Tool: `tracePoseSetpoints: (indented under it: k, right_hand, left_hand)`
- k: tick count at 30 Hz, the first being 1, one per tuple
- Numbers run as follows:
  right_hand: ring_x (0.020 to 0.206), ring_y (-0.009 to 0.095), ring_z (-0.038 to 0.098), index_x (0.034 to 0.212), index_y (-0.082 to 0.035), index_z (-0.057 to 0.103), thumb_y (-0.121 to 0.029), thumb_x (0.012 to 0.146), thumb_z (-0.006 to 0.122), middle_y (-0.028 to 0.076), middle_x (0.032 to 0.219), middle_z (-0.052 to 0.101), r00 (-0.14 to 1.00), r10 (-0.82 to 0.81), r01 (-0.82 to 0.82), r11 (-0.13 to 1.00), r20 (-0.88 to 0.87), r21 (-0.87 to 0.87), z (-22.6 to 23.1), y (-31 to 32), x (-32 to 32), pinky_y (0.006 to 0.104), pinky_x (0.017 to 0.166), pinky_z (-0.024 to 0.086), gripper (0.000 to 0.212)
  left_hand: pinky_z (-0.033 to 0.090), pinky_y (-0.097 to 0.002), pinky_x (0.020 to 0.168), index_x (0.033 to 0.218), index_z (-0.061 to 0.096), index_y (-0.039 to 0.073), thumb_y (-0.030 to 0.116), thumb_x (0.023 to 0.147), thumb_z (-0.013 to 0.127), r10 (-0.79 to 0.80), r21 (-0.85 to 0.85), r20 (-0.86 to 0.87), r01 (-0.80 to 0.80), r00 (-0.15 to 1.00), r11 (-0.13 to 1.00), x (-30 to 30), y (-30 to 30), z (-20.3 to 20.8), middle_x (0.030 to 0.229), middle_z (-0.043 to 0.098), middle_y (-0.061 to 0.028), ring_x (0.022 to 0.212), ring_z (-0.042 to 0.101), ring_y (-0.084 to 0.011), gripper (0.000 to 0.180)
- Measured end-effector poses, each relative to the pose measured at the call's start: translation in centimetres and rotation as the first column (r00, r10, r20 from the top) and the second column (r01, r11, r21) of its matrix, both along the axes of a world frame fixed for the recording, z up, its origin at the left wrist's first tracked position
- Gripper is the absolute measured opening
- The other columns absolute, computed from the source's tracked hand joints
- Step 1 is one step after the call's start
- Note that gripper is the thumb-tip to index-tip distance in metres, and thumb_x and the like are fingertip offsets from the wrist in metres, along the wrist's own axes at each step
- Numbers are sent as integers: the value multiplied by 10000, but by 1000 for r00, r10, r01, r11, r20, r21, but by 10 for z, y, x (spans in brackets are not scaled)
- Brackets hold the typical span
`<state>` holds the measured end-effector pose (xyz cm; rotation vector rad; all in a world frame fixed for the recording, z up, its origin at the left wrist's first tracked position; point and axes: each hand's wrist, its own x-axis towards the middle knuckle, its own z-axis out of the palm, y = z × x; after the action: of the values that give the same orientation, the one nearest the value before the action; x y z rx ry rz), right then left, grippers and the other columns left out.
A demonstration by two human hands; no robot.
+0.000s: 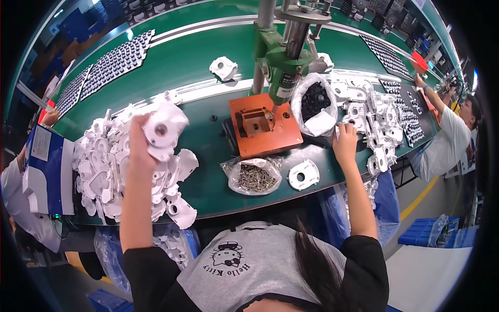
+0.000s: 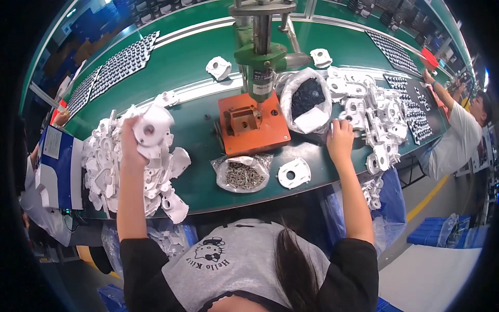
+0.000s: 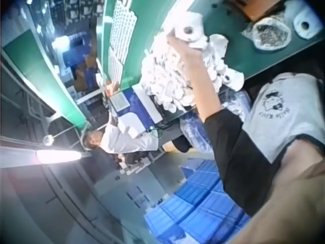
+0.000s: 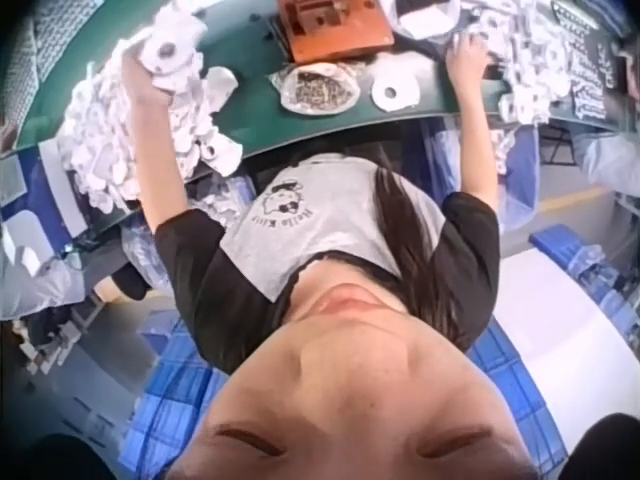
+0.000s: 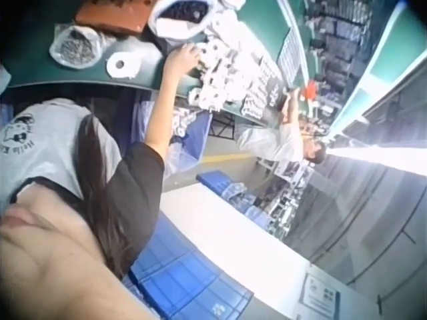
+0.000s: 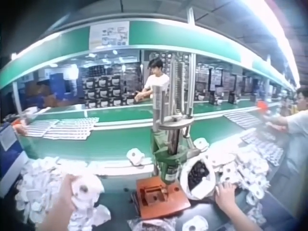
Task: Assembling small white plastic components using a manual press machine on an industrial assembly line.
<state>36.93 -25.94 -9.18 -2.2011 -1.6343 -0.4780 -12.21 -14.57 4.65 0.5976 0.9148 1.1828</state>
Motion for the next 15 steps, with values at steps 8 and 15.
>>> tracePoseSetpoints:
  k: [8, 15]
  right_hand:
    - [1047, 375, 488, 1180, -79, 502, -214, 710, 736, 213, 1230, 420, 992, -111, 114, 992, -63, 56, 2, -22, 3, 454, 852, 411, 543]
    - [906, 205, 541, 1225, -20, 436, -127, 743, 682, 126, 1119, 489, 854, 82, -50, 996, -513, 76, 43, -24, 25, 342, 758, 479, 552]
  left_hand:
    - [558, -397, 530, 1010, 563, -2, 295, 878, 396, -122, -348, 254, 208, 960, 914, 53, -78, -19, 848, 652, -137, 669, 650, -280, 365]
    - [536, -360, 763, 1154, 522, 37, 188, 914, 368, -400, -47, 439, 465, 805, 884, 70, -93, -54, 1118, 601, -89, 988, 605, -205, 322]
